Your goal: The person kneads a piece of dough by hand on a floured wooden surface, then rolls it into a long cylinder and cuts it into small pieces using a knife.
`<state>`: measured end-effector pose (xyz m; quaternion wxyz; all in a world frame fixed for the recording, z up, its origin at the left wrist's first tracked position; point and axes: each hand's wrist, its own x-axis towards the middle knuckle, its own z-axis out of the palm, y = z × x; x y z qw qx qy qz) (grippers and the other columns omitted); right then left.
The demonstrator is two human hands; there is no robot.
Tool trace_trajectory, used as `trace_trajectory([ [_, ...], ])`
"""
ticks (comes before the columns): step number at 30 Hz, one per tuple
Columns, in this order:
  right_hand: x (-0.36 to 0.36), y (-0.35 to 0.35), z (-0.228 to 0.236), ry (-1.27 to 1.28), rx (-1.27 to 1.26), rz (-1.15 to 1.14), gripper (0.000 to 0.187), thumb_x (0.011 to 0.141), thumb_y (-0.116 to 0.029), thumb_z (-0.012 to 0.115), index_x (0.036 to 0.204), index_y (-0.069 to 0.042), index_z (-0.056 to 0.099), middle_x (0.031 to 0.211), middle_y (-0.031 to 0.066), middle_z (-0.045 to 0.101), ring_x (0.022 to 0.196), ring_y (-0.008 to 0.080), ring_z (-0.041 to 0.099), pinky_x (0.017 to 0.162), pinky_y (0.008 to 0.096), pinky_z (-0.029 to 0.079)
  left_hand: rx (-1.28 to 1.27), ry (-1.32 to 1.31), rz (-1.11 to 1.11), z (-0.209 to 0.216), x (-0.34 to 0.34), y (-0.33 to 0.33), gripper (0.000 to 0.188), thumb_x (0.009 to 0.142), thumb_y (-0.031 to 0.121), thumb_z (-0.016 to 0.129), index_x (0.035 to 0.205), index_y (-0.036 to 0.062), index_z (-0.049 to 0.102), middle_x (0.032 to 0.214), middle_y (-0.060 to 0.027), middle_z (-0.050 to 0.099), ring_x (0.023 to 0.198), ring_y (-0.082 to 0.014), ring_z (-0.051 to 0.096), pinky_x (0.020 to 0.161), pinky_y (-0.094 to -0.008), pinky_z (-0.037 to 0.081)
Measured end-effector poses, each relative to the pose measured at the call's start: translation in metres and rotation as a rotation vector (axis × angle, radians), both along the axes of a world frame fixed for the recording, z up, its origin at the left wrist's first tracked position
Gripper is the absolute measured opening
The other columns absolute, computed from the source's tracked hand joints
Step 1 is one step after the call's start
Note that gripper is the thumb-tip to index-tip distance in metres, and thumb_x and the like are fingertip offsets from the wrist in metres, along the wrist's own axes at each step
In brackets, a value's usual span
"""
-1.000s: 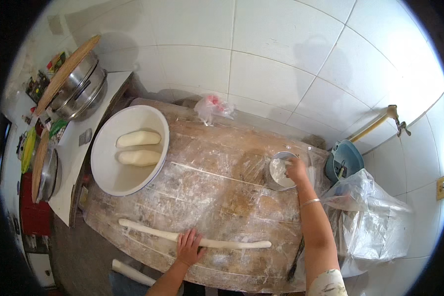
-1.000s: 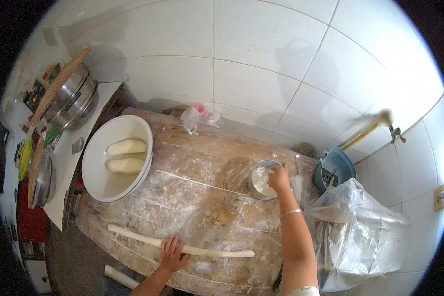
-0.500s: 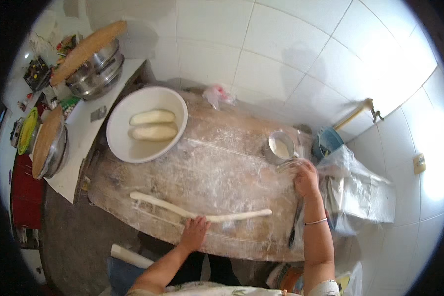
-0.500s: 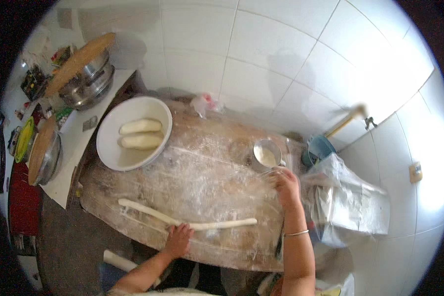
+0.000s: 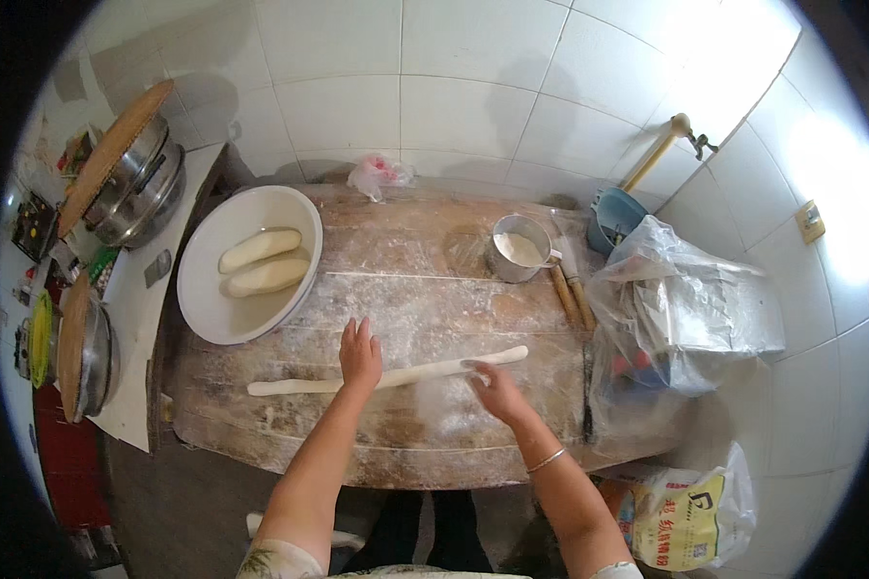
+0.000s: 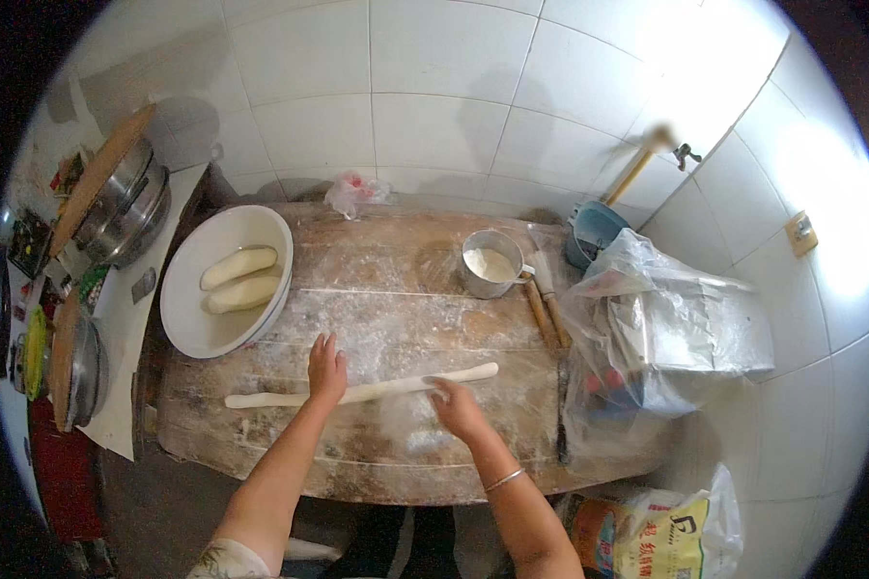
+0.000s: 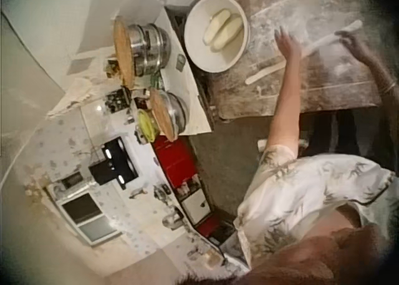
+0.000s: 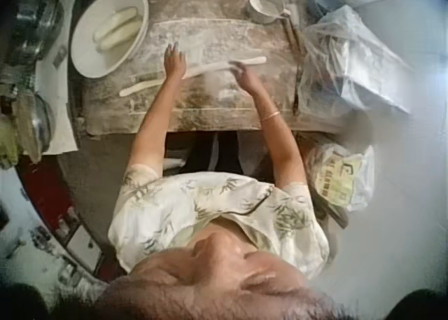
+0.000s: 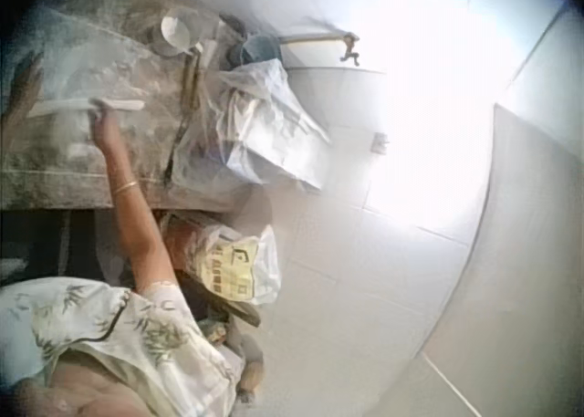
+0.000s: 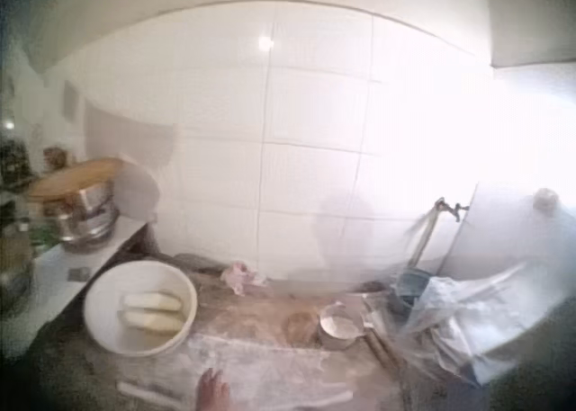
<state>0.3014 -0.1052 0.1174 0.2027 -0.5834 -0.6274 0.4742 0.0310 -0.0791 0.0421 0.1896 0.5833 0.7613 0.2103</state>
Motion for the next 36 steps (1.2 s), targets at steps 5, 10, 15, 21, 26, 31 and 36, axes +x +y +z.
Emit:
trace_trajectory([
  [5,-0.025,0.031,-0.067,-0.312,0.404,-0.159,0.049,0.085,-0.016,0.064,0.131,-0.004,0.053,0.134,0.0244,0.049,0.126,0.0411,0.045,0.105,0.0493,0.036,0.229,-0.04,-0.083,-0.017,0.026,0.005,0.052,0.09,0.009,0.051,0.14,0.0077,0.04,0.146,-0.0259,0.034,0.133,-0.0427,0.035,0.109,-0.0478,0.032],
  [10,-0.029,0.013,-0.098,-0.496,0.508,0.185,0.058,0.086,-0.025,0.063,0.14,-0.019,0.044,0.149,0.0147,0.036,0.134,0.0382,0.036,0.11,0.0563,0.025,0.111,0.141,-0.227,-0.025,0.077,-0.014,0.053,0.088,0.009,0.052,0.14,0.0091,0.041,0.146,-0.022,0.037,0.131,-0.0403,0.039,0.108,-0.0464,0.034],
  [15,0.021,-0.028,-0.094,-0.576,0.443,0.319,0.063,0.089,-0.04,0.057,0.147,-0.023,0.037,0.15,0.0121,0.035,0.137,0.037,0.034,0.113,0.0581,0.018,-0.078,0.248,-0.344,-0.036,0.024,-0.102,0.054,0.092,0.023,0.052,0.143,0.0087,0.038,0.15,-0.016,0.033,0.139,-0.0342,0.028,0.114,-0.0507,0.019],
  [21,0.006,0.079,-0.104,-0.667,0.375,0.094,0.07,0.088,-0.044,0.056,0.149,-0.019,0.031,0.155,0.0131,0.025,0.141,0.0362,0.024,0.113,0.062,0.012,-0.182,0.374,-0.126,-0.013,0.011,-0.023,0.067,0.093,0.041,0.051,0.148,0.0086,0.029,0.154,-0.0153,0.025,0.145,-0.0332,0.016,0.116,-0.0541,0.004],
  [26,0.03,0.079,-0.095,-0.707,0.298,0.131,0.07,0.089,-0.042,0.056,0.15,-0.022,0.029,0.156,0.0124,0.024,0.142,0.0402,0.02,0.111,0.0658,0.01,-0.263,0.39,-0.129,-0.012,0.009,-0.005,0.074,0.091,0.044,0.055,0.15,0.0078,0.026,0.155,-0.0182,0.022,0.145,-0.0352,0.012,0.115,-0.0571,0.006],
  [31,0.114,-0.032,-0.114,-0.589,0.262,0.217,0.063,0.09,-0.038,0.058,0.146,-0.019,0.036,0.155,0.0173,0.022,0.14,0.0432,0.021,0.109,0.0666,0.013,-0.286,0.303,-0.407,-0.014,0.02,-0.168,0.076,0.089,0.047,0.058,0.149,0.0089,0.03,0.155,-0.0179,0.023,0.143,-0.0362,0.02,0.114,-0.0596,0.008],
  [36,0.134,0.007,-0.105,-0.821,0.302,0.165,0.072,0.089,-0.043,0.061,0.149,-0.019,0.03,0.152,0.0184,0.029,0.14,0.0401,0.024,0.112,0.064,0.009,-0.246,0.363,-0.462,-0.028,-0.004,-0.146,0.072,0.091,0.045,0.055,0.148,0.009,0.031,0.155,-0.0184,0.023,0.144,-0.0358,0.017,0.114,-0.0591,0.008],
])
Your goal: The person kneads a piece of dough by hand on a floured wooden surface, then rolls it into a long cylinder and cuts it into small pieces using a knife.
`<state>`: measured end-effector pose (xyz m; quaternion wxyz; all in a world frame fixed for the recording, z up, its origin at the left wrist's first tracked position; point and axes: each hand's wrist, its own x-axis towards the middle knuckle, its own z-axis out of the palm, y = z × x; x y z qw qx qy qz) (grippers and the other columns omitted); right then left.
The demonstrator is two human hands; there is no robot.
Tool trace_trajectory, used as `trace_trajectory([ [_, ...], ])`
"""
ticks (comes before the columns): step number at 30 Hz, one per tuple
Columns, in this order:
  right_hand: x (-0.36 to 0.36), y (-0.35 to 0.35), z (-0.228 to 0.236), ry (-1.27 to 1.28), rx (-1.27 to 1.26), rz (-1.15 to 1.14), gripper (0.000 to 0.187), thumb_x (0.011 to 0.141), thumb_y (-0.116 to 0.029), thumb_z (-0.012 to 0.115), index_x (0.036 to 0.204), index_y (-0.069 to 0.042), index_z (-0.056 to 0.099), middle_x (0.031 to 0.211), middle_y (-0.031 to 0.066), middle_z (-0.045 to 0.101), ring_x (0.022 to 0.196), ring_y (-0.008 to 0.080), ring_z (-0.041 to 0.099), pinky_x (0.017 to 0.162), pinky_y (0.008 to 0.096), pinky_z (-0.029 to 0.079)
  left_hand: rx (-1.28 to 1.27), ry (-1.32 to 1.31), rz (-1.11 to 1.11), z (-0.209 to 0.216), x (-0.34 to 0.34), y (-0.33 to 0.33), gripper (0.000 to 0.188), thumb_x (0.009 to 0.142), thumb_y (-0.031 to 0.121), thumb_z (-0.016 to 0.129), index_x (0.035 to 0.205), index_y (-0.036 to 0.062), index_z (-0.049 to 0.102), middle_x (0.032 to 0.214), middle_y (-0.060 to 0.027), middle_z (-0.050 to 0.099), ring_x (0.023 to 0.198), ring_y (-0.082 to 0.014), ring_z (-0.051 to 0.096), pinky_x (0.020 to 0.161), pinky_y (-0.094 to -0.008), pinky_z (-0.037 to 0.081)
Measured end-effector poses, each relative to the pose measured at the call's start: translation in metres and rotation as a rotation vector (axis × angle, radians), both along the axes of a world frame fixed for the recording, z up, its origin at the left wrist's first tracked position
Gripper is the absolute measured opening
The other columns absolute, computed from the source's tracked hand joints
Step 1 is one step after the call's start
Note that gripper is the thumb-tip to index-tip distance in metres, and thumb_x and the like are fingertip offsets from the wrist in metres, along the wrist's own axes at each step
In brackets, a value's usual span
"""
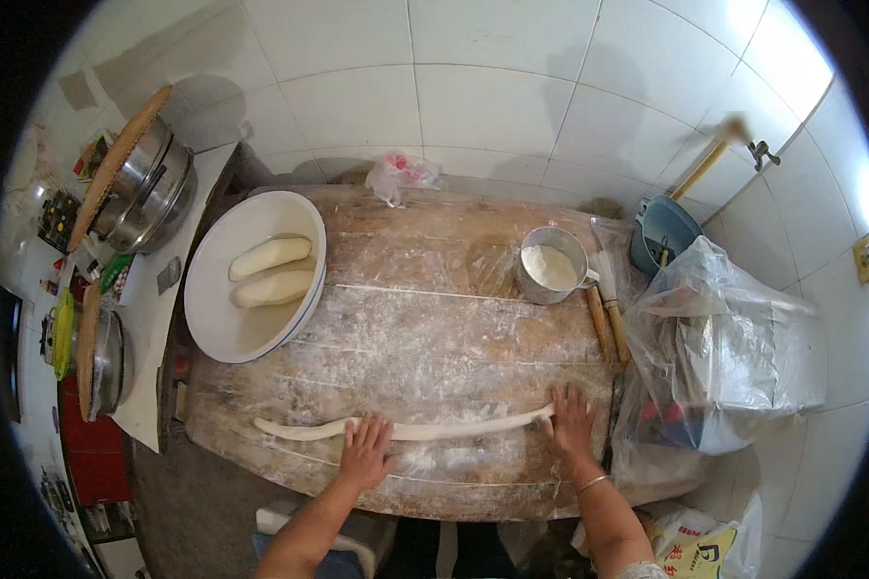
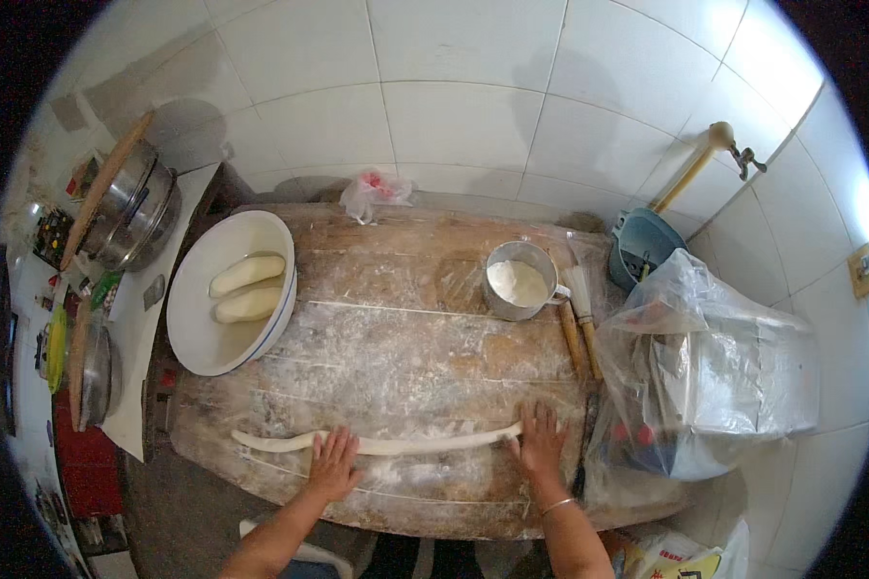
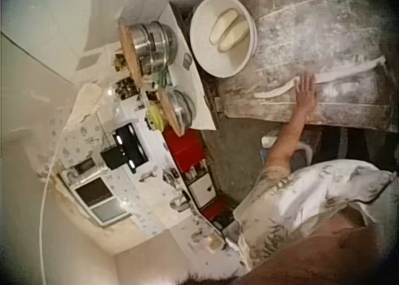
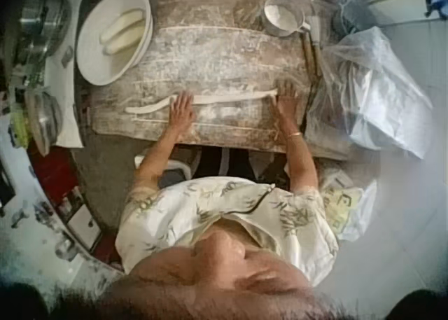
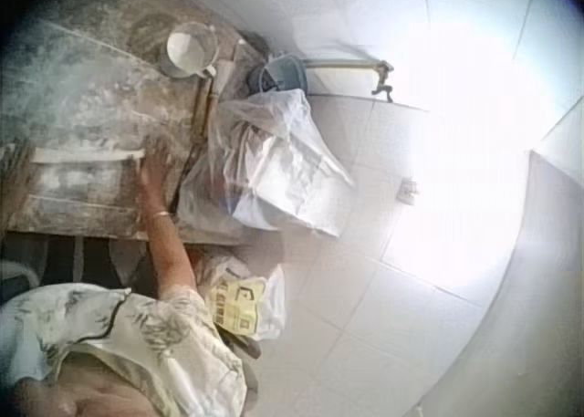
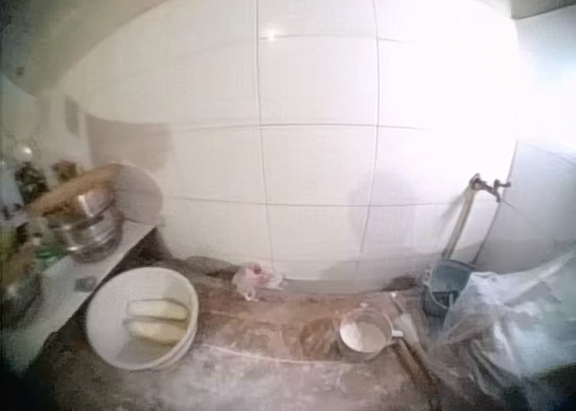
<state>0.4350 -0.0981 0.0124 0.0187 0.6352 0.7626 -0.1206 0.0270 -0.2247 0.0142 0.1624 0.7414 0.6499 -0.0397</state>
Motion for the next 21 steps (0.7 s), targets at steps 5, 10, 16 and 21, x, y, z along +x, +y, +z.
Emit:
trace_trajectory([
  [5,-0.012,0.086,-0.009,0.009,0.118,-0.182,0.074,0.088,-0.043,0.059,0.149,-0.012,0.03,0.154,0.0194,0.025,0.141,0.0388,0.023,0.114,0.0608,0.009,0.146,-0.029,0.271,0.003,0.001,0.094,0.066,0.09,0.033,0.058,0.147,0.0109,0.033,0.155,-0.0176,0.022,0.144,-0.0366,0.016,0.116,-0.0538,0.01],
  [10,-0.141,0.099,-0.003,0.24,0.226,0.062,0.075,0.082,-0.036,0.064,0.147,-0.014,0.034,0.154,0.0163,0.027,0.142,0.0357,0.024,0.114,0.0588,0.012,0.287,0.019,0.349,0.017,0.019,0.163,0.061,0.09,0.017,0.055,0.146,0.0103,0.033,0.156,-0.0162,0.019,0.145,-0.0368,0.013,0.117,-0.0495,0.013],
  [16,-0.217,0.011,0.003,0.389,0.085,0.241,0.058,0.091,-0.032,0.051,0.146,-0.016,0.038,0.153,0.0131,0.03,0.139,0.0382,0.03,0.115,0.0562,0.015,0.147,0.018,0.294,0.005,0.044,0.102,0.058,0.093,0.026,0.052,0.145,0.0064,0.036,0.153,-0.0181,0.028,0.143,-0.0346,0.022,0.115,-0.0508,0.016],
  [21,-0.155,-0.067,0.014,0.253,-0.054,0.361,0.069,0.089,-0.043,0.055,0.148,-0.014,0.034,0.154,0.0135,0.03,0.138,0.0407,0.031,0.113,0.0588,0.018,-0.037,-0.053,0.068,0.029,0.019,-0.024,0.075,0.09,0.046,0.056,0.146,0.0024,0.032,0.152,-0.0191,0.029,0.142,-0.0358,0.023,0.115,-0.0525,0.014],
])
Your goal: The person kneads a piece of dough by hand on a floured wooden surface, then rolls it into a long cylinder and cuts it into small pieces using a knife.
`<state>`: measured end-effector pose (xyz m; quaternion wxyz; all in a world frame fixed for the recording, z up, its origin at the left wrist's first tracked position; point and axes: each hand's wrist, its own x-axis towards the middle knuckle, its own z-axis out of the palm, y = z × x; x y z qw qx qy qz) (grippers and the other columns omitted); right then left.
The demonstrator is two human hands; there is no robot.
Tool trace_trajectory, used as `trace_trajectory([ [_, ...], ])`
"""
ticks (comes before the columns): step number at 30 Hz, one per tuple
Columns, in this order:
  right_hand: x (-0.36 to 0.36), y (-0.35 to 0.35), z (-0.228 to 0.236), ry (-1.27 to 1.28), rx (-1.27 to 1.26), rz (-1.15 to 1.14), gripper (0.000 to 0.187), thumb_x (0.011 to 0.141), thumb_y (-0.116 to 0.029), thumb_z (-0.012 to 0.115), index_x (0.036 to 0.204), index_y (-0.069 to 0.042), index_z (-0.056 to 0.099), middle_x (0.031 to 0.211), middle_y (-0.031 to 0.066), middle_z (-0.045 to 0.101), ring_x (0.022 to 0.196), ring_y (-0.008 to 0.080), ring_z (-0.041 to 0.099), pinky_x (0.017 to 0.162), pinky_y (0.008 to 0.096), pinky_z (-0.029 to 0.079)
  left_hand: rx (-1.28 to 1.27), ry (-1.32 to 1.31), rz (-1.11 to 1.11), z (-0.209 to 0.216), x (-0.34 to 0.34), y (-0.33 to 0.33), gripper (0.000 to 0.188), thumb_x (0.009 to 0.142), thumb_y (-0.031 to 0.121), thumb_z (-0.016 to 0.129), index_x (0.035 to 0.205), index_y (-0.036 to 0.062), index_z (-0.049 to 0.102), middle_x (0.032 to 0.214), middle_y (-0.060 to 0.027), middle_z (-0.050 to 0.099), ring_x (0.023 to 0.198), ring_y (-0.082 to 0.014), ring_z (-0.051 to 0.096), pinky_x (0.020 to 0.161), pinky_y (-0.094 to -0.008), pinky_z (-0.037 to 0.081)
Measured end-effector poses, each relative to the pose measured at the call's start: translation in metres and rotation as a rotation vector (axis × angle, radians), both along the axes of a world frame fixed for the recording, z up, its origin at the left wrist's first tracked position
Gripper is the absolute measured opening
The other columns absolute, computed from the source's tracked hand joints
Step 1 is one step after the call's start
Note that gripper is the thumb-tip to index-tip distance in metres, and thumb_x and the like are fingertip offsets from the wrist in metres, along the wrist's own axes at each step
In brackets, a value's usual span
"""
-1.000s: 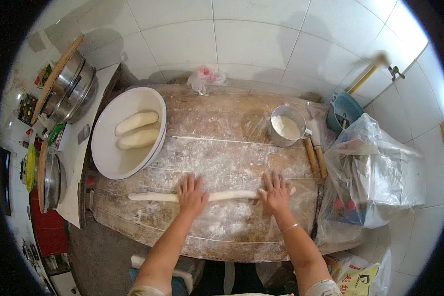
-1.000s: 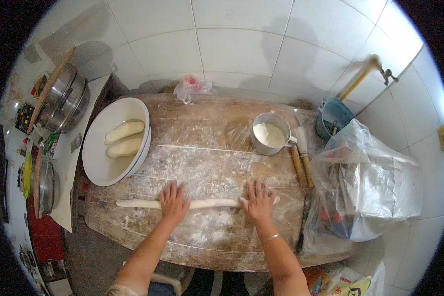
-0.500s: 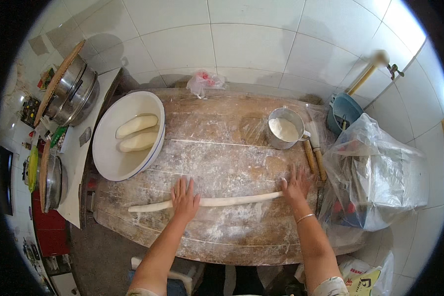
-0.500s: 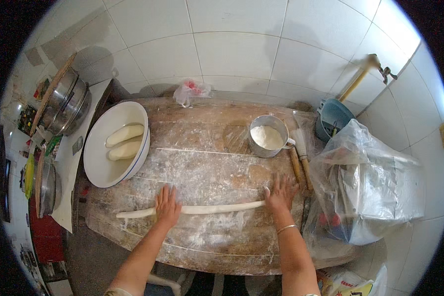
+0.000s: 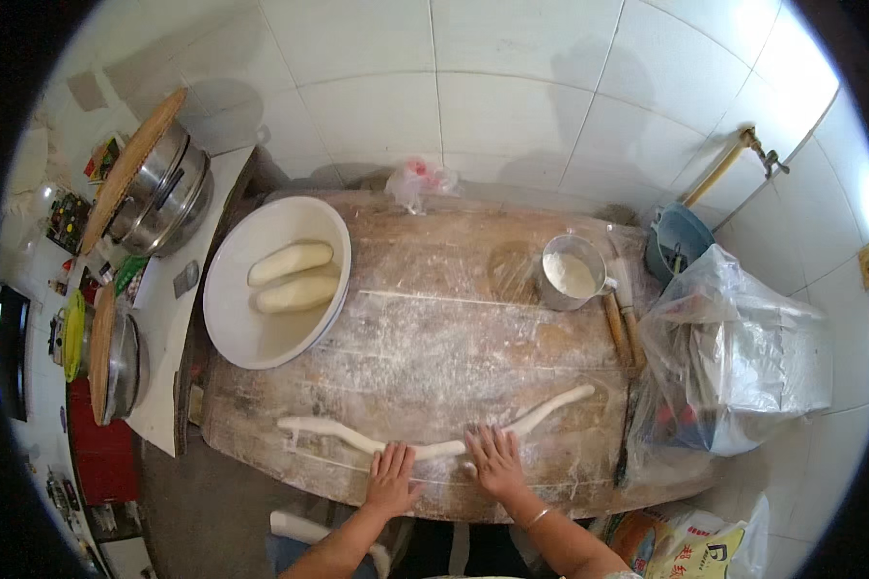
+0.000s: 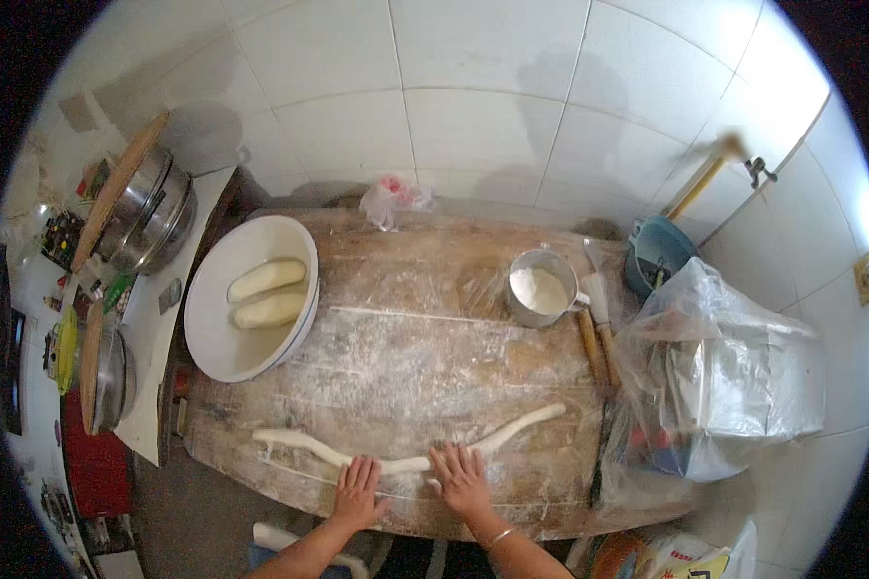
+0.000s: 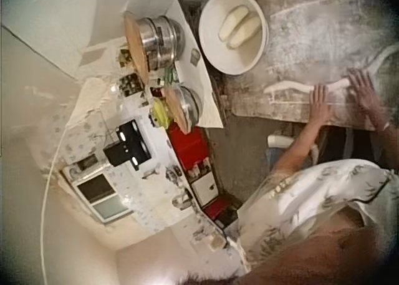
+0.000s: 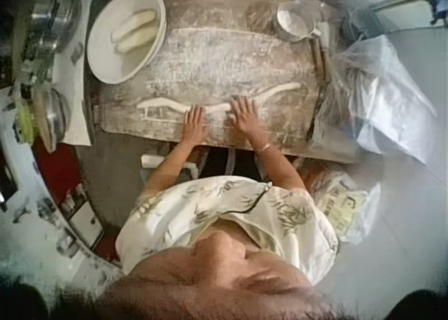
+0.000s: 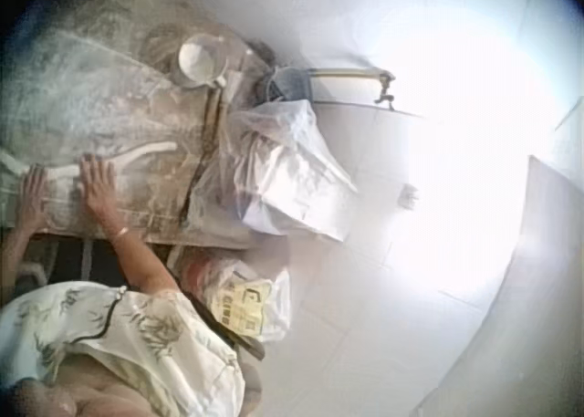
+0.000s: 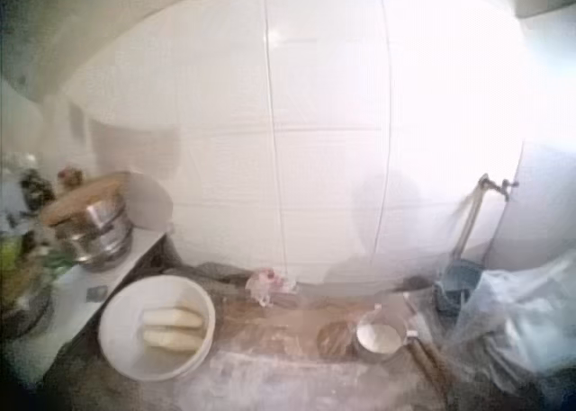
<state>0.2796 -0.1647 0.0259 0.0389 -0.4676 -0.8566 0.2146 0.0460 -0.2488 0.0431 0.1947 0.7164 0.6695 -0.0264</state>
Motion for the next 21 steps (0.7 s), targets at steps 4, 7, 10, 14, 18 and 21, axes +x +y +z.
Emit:
trace_trajectory([
  [4,-0.007,0.035,0.01,-0.101,0.0,-0.148,0.074,0.088,-0.047,0.054,0.149,-0.012,0.031,0.155,0.0162,0.026,0.139,0.0409,0.028,0.113,0.0595,0.014,-0.079,0.031,0.001,-0.01,-0.018,0.045,0.081,0.093,0.051,0.05,0.15,0.0028,0.021,0.157,-0.0191,0.015,0.146,-0.0354,0.009,0.116,-0.0534,0.004],
  [7,-0.029,0.112,-0.008,-0.072,0.102,-0.422,0.072,0.089,-0.044,0.053,0.149,-0.01,0.031,0.155,0.0193,0.023,0.142,0.0402,0.022,0.113,0.0605,0.009,0.009,0.147,0.187,-0.018,-0.023,0.141,0.079,0.094,0.051,0.048,0.152,0.0052,0.019,0.158,-0.0194,0.009,0.147,-0.0364,0.003,0.116,-0.0546,0.0],
  [10,-0.035,0.17,-0.013,-0.003,0.149,-0.501,0.069,0.09,-0.042,0.052,0.149,-0.012,0.031,0.156,0.0183,0.02,0.143,0.0396,0.019,0.113,0.0604,0.009,0.175,0.134,0.299,-0.031,-0.031,0.186,0.079,0.093,0.051,0.051,0.151,0.0066,0.021,0.158,-0.0198,0.01,0.146,-0.0379,0.003,0.115,-0.0563,0.0],
  [14,0.005,0.126,-0.01,-0.11,0.06,-0.208,0.069,0.091,-0.048,0.051,0.15,-0.019,0.029,0.158,0.0145,0.019,0.143,0.0393,0.019,0.114,0.0593,0.008,0.114,0.148,0.187,-0.019,-0.016,0.145,0.081,0.092,0.053,0.051,0.15,0.004,0.024,0.156,-0.021,0.018,0.145,-0.0391,0.011,0.115,-0.0561,0.004],
  [18,0.071,0.038,-0.01,-0.159,-0.047,-0.105,0.076,0.086,-0.05,0.055,0.15,-0.019,0.03,0.157,0.0142,0.02,0.142,0.039,0.021,0.114,0.061,0.006,-0.023,0.007,0.025,-0.008,-0.017,0.005,0.081,0.09,0.054,0.053,0.148,0.0025,0.029,0.153,-0.0211,0.025,0.143,-0.0395,0.018,0.114,-0.0559,0.009],
  [21,0.098,0.036,0.0,-0.193,-0.059,-0.129,0.078,0.085,-0.051,0.055,0.15,-0.017,0.03,0.156,0.0163,0.022,0.142,0.0395,0.021,0.112,0.0631,0.006,-0.071,-0.004,-0.083,-0.006,-0.029,0.003,0.085,0.088,0.053,0.058,0.148,0.0008,0.027,0.154,-0.0217,0.022,0.144,-0.0403,0.016,0.113,-0.0582,0.011],
])
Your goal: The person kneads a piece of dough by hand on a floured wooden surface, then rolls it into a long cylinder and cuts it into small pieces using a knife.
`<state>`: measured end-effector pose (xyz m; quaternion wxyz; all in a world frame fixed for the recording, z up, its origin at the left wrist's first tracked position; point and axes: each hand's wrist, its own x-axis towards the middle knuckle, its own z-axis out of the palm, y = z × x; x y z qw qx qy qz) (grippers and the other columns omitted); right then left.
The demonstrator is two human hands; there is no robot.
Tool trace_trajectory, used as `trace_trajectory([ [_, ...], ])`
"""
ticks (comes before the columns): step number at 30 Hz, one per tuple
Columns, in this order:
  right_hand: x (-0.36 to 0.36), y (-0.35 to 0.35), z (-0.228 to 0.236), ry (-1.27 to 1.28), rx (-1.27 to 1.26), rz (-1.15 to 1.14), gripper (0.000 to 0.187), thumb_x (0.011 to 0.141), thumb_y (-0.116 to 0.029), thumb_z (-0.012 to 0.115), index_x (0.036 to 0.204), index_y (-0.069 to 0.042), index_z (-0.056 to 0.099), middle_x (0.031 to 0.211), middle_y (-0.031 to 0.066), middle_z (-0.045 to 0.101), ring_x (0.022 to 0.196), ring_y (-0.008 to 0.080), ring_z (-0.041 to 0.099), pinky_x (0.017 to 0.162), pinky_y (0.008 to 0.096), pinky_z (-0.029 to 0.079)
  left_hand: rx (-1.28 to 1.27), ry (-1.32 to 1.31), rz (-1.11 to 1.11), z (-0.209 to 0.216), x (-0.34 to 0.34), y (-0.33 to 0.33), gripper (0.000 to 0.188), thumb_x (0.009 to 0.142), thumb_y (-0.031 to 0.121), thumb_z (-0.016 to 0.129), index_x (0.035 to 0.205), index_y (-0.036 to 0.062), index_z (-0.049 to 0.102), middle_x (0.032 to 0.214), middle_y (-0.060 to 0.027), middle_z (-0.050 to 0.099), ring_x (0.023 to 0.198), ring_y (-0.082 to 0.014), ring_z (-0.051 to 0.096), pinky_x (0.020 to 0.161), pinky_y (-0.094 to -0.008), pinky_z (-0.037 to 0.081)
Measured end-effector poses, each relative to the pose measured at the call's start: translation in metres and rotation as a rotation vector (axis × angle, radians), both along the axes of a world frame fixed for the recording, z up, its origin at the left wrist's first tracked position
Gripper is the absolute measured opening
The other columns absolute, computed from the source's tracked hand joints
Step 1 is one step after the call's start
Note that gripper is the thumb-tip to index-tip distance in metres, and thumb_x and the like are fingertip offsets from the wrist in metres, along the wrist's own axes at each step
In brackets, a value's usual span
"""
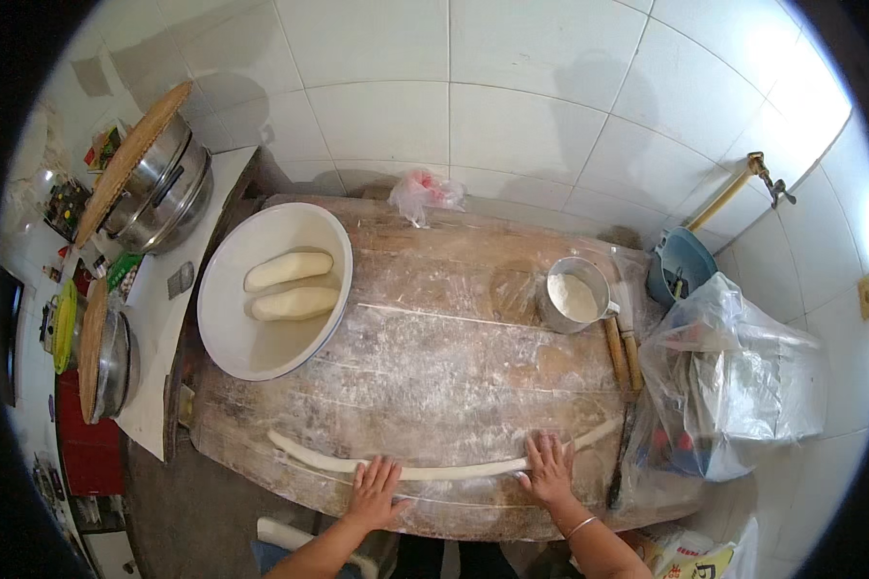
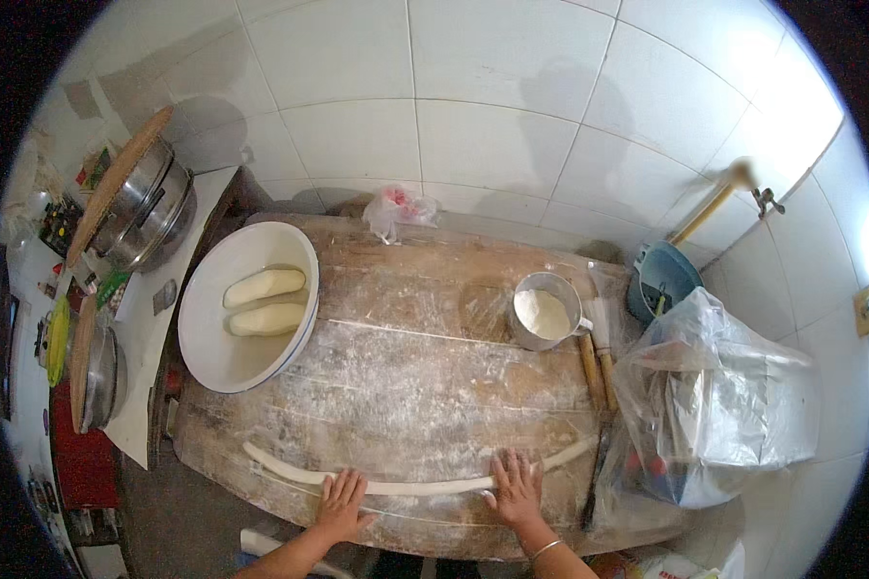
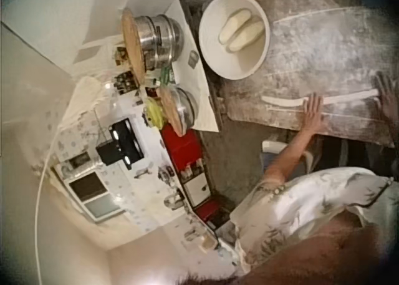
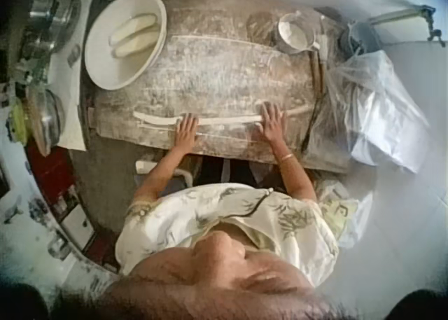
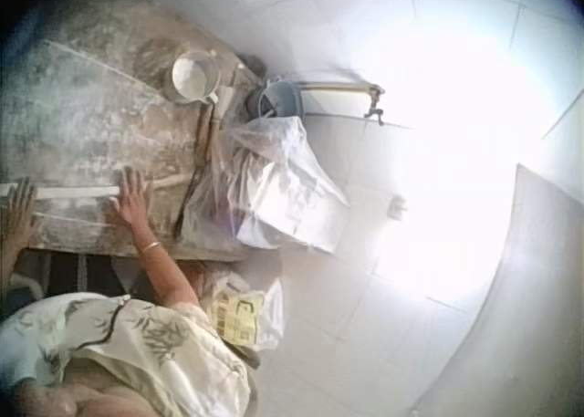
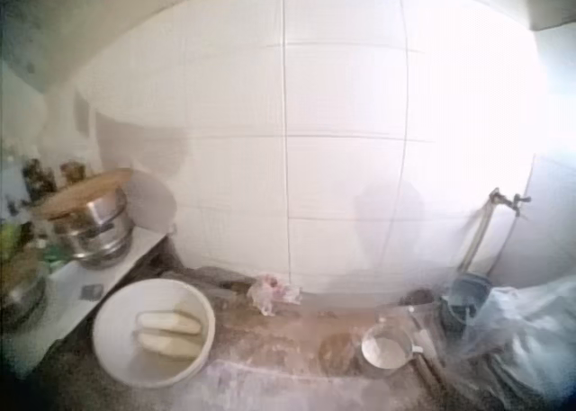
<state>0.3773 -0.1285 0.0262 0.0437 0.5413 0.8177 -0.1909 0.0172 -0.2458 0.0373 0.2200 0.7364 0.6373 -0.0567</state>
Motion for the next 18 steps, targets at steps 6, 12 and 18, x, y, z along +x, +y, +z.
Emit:
trace_trajectory([
  [6,-0.031,0.096,-0.019,0.048,0.247,-0.312,0.069,0.09,-0.042,0.051,0.149,-0.012,0.031,0.155,0.0191,0.023,0.143,0.0392,0.02,0.114,0.0593,0.006,0.219,0.069,0.22,-0.011,0.01,0.126,0.072,0.09,0.044,0.057,0.148,0.0087,0.032,0.154,-0.0199,0.024,0.144,-0.0383,0.017,0.114,-0.0565,0.011],
  [12,-0.139,0.129,0.007,0.149,0.199,-0.196,0.073,0.087,-0.036,0.059,0.15,-0.014,0.028,0.157,0.0182,0.018,0.146,0.0368,0.013,0.115,0.0581,0.006,0.331,0.067,0.418,-0.009,-0.006,0.176,0.062,0.093,0.023,0.054,0.149,0.0124,0.029,0.154,-0.0198,0.022,0.143,-0.038,0.016,0.115,-0.0539,0.012],
  [18,-0.209,0.027,-0.007,0.33,0.259,-0.006,0.069,0.086,-0.032,0.058,0.148,-0.016,0.032,0.152,0.0181,0.028,0.139,0.0409,0.028,0.113,0.0595,0.014,0.279,0.102,0.351,-0.022,-0.004,0.104,0.06,0.093,0.026,0.055,0.147,0.0112,0.033,0.153,-0.0173,0.027,0.143,-0.036,0.02,0.115,-0.0512,0.015],
])
